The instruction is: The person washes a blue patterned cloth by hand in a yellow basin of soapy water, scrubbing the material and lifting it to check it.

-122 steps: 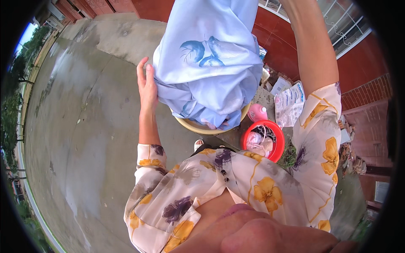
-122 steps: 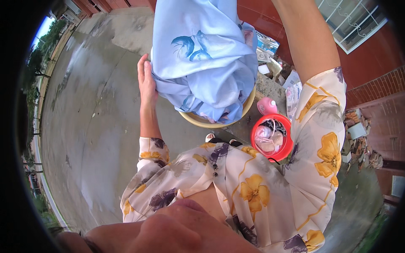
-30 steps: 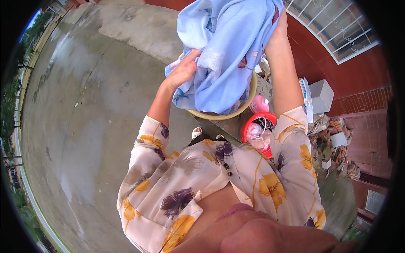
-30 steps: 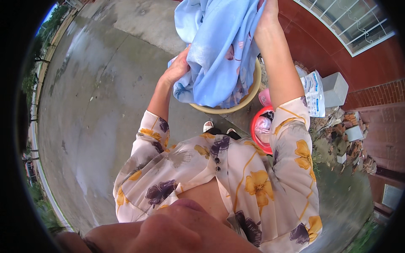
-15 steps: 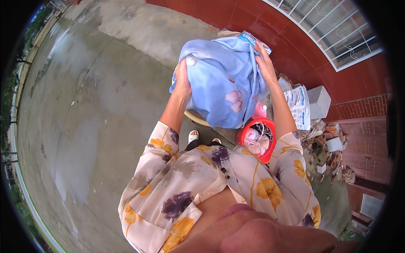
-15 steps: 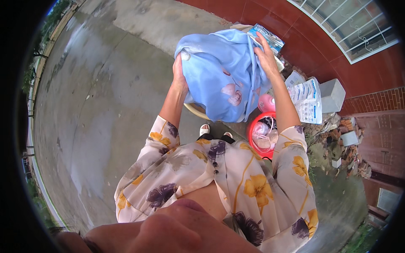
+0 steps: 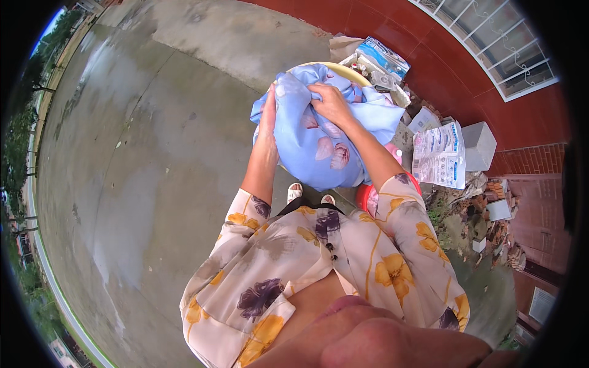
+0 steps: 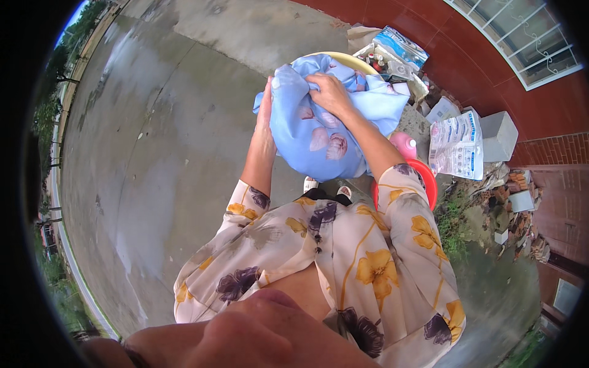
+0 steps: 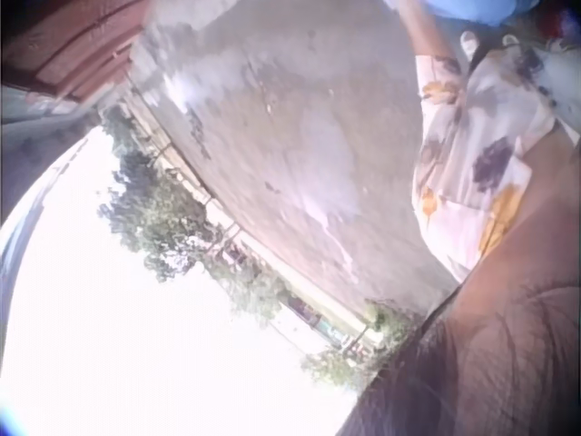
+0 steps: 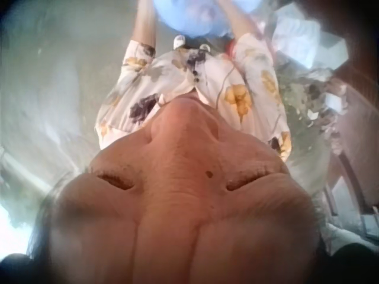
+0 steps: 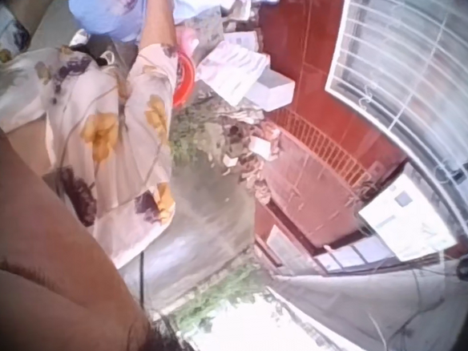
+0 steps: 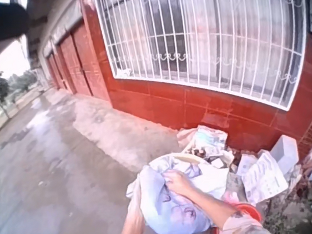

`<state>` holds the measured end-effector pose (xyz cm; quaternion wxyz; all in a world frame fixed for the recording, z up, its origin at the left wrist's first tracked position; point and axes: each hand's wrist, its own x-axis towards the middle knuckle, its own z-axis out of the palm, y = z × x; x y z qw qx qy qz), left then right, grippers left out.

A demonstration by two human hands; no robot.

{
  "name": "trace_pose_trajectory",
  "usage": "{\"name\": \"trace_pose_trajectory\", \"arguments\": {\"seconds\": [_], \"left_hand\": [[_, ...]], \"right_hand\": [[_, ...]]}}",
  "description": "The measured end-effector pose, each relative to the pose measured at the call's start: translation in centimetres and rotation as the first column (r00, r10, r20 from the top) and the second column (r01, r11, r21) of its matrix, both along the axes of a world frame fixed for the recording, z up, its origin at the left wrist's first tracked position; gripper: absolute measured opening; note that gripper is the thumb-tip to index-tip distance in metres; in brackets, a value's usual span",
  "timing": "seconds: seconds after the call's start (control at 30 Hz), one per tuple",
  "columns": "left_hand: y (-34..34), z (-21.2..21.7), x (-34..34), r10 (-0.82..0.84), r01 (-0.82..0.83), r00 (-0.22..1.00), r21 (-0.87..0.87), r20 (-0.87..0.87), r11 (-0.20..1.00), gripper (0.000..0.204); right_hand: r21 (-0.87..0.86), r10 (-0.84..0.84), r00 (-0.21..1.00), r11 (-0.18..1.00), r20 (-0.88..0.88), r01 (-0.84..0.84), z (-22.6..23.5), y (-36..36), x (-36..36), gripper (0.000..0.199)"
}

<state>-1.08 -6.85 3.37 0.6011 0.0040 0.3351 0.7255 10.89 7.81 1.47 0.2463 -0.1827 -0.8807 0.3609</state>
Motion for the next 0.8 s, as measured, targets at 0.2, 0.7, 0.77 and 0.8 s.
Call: {"name": "trace_pose_trajectory", "arguments": {"seconds": [0.2, 0.7, 0.77, 0.8], "left_hand": [[2.7, -6.4, 2.9, 0.059, -0.073, 0.987, -0.088, -0.151, 0.993, 0.045], [3.4, -7.6, 3.7, 0.047, -0.073, 0.965, -0.091, -0.258, 0.993, 0.046], [3.1, -6.4, 3.5, 0.012, -0.058, 0.945, -0.130, -0.328, 0.990, 0.047], [3.1, -5.2, 3.2, -0.021, -0.047, 0.919, -0.164, -0.394, 0.985, 0.047]], "right_hand": [[0.351, -0.148, 0.942, 0.901, -0.303, 0.254, 5.1, -9.1, -1.1, 0.023], [0.164, -0.073, 0.973, 0.986, 0.217, 0.038, 0.1, -7.1, -1.2, 0.029], [0.115, -0.298, 0.951, 0.950, 0.076, 0.289, -0.9, -4.8, -1.3, 0.032], [0.076, -0.410, 0.912, 0.910, 0.007, 0.408, -1.0, -2.7, -1.5, 0.036]]}}
